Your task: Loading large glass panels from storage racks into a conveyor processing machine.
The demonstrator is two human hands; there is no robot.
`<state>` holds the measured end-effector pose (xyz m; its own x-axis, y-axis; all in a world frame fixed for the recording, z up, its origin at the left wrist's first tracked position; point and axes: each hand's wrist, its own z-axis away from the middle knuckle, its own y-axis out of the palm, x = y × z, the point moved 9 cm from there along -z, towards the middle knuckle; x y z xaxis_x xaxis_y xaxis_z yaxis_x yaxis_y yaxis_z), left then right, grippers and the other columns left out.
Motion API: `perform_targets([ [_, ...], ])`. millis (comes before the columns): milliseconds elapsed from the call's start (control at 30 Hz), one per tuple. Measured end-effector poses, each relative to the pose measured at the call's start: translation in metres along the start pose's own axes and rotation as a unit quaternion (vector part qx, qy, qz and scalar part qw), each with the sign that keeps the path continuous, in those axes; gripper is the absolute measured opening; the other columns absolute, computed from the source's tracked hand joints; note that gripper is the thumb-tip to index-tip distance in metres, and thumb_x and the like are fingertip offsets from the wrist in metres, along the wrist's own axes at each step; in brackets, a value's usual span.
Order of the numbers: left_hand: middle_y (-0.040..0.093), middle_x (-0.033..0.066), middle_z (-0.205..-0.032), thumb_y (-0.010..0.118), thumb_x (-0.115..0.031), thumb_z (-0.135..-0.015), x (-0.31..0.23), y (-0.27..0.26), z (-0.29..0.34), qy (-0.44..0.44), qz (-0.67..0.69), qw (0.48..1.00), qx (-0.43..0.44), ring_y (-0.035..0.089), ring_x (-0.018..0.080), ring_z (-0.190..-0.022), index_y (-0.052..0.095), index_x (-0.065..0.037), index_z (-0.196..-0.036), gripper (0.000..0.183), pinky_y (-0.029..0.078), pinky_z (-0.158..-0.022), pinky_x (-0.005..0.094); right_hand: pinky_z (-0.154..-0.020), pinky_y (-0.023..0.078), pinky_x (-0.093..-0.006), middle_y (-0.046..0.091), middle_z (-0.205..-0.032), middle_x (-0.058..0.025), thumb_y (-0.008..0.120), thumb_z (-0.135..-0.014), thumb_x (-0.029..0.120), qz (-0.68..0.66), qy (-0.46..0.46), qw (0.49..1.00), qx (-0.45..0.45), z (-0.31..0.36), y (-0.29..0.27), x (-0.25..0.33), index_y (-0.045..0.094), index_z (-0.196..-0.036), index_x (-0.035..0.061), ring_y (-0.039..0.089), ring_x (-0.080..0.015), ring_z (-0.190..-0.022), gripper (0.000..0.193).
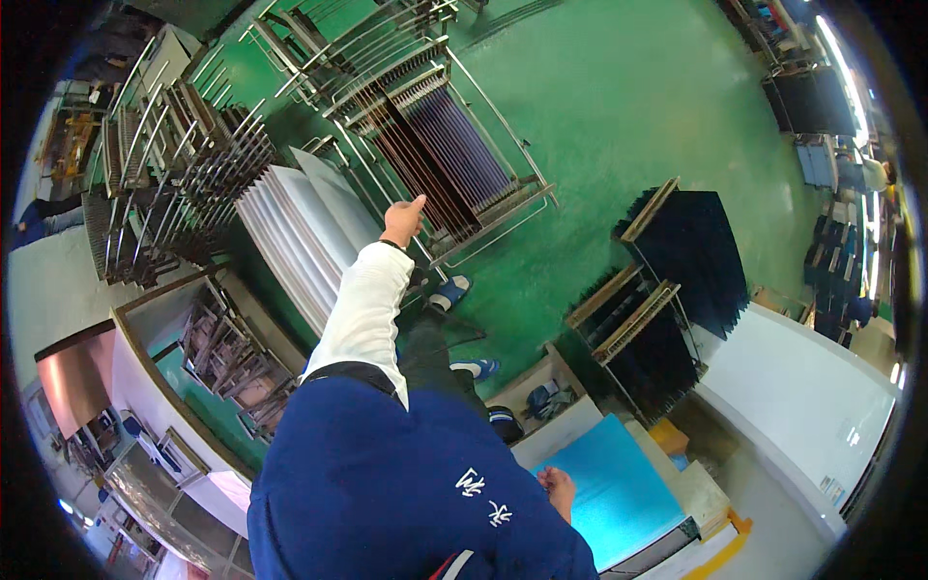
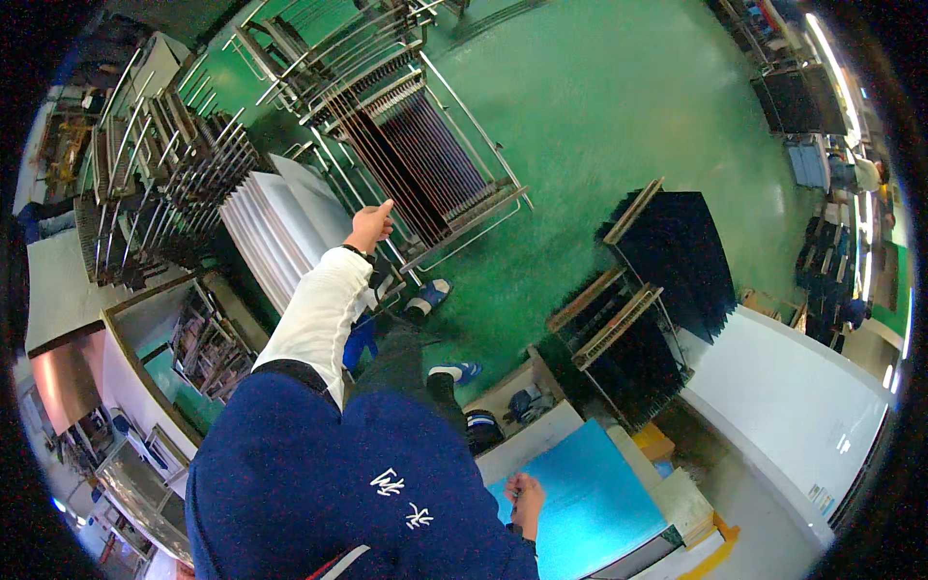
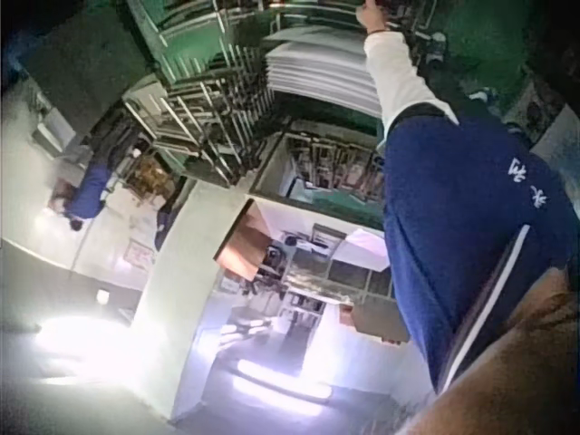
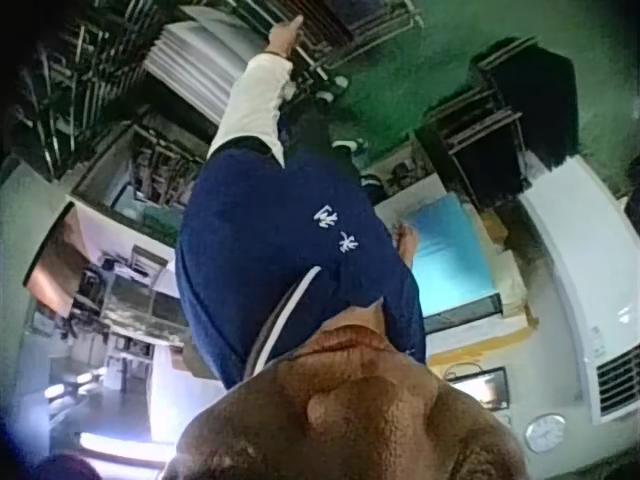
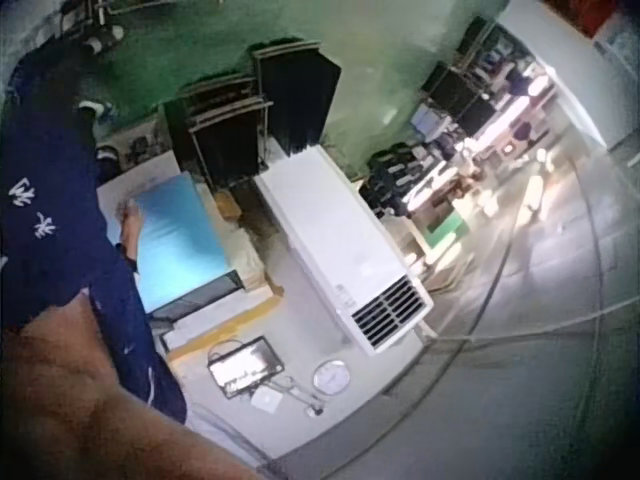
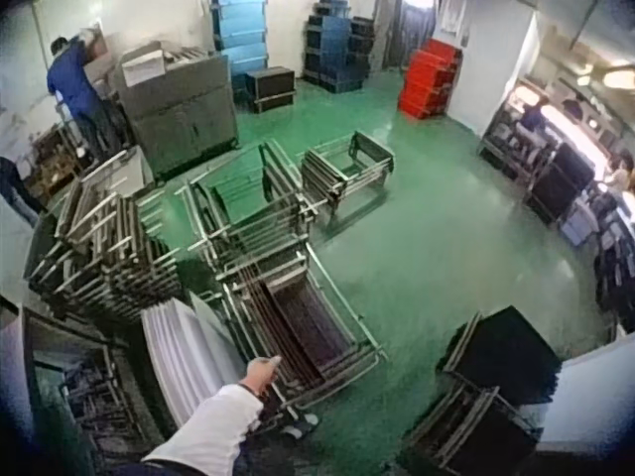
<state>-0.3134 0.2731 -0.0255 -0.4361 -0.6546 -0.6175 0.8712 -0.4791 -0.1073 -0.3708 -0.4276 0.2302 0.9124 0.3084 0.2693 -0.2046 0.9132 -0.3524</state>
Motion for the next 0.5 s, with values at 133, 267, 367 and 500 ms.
perform_targets([
  [133,0.063,0.0098,-0.073,0.07,-0.041,-0.086,0.003,0.007,-0.038,0.016,-0.081,0.996,-0.026,0.059,0.0184,-0.056,0.064,0.006,-0.089,0.048,0.047,-0.05,0.0324,-0.059,0.054,-0.0283,0.067,-0.087,-0.0106,0.056,-0.095,0.021,0.073,0.005,0.997,-0.003,0.015,0.023,0.022,0.06,-0.104,0.0001,0.064,-0.0166,-0.071,0.023],
  [267,0.063,0.0105,-0.069,0.069,-0.044,-0.085,0.02,0.008,-0.065,0.009,-0.101,0.994,-0.047,0.06,0.0194,-0.056,0.065,0.005,-0.085,0.049,0.049,-0.051,0.0341,-0.064,0.053,-0.0288,0.068,-0.091,-0.0118,0.058,-0.095,0.023,0.106,-0.016,0.994,0.006,0.02,0.047,0.058,0.062,-0.108,-0.0014,0.065,-0.0168,-0.075,0.028],
  [367,0.063,0.0123,-0.073,0.068,-0.043,-0.086,0.02,0.009,-0.076,0.039,-0.212,0.976,-0.038,0.061,0.0199,-0.059,0.064,0.006,-0.089,0.05,0.05,-0.051,0.0353,-0.067,0.054,-0.0303,0.068,-0.093,-0.0127,0.057,-0.095,0.024,0.148,-0.035,0.988,0.018,0.019,0.059,0.084,0.063,-0.109,-0.0013,0.066,-0.0195,-0.078,0.029],
  [500,0.064,0.011,-0.084,0.066,-0.038,-0.089,0.027,0.012,-0.078,0.033,-0.121,0.992,0.023,0.063,0.0163,-0.064,0.061,0.006,-0.103,0.047,0.056,-0.056,0.0319,-0.068,0.054,-0.0301,0.068,-0.093,-0.0123,0.057,-0.095,0.024,0.142,-0.047,0.989,0.013,0.013,0.065,0.104,0.063,-0.109,-0.001,0.066,-0.0193,-0.078,0.029],
])
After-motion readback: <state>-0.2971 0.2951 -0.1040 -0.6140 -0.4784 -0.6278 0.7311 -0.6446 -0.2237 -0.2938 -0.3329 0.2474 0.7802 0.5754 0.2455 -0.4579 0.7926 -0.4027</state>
